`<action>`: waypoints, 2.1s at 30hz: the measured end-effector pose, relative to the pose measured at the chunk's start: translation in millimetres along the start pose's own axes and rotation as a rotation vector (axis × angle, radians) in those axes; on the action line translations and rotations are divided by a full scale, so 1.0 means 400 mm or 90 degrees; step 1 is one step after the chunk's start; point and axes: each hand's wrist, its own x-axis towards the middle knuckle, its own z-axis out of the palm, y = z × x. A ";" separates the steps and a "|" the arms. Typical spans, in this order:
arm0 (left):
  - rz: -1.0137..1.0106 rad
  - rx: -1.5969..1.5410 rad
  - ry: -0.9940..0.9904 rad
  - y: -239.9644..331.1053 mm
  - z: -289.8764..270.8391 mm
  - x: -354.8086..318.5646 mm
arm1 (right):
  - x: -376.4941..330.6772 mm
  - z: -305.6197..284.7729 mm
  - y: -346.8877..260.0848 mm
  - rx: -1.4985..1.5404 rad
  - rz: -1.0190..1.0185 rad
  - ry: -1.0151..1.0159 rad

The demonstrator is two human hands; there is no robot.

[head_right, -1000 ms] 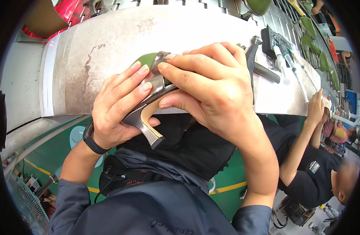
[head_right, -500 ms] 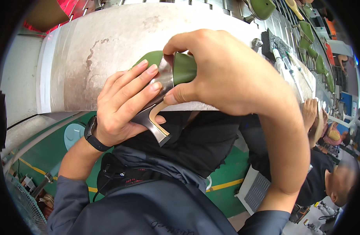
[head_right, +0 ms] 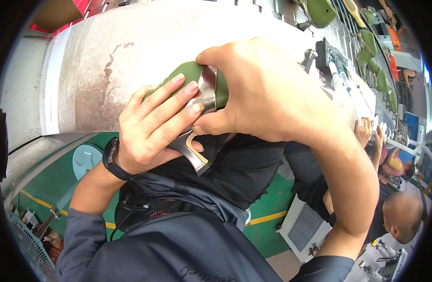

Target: The person assembles high-heeled shoes by taking shoe lasts and soles from a conveyor, aligning and pressing the soles onto the shoe uppers by hand, tapping them with a hammer, and returning the shoes to the conveyor.

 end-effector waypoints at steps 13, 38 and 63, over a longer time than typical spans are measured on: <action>-0.145 -0.084 -0.094 0.043 -0.041 0.079 | -0.228 0.182 0.219 0.048 0.135 0.684; -0.147 -0.076 -0.165 0.073 0.087 0.299 | -0.315 0.266 0.197 -0.048 0.172 0.520; -0.138 -0.196 -0.340 0.034 0.062 0.310 | -0.284 0.121 0.118 0.616 0.094 0.467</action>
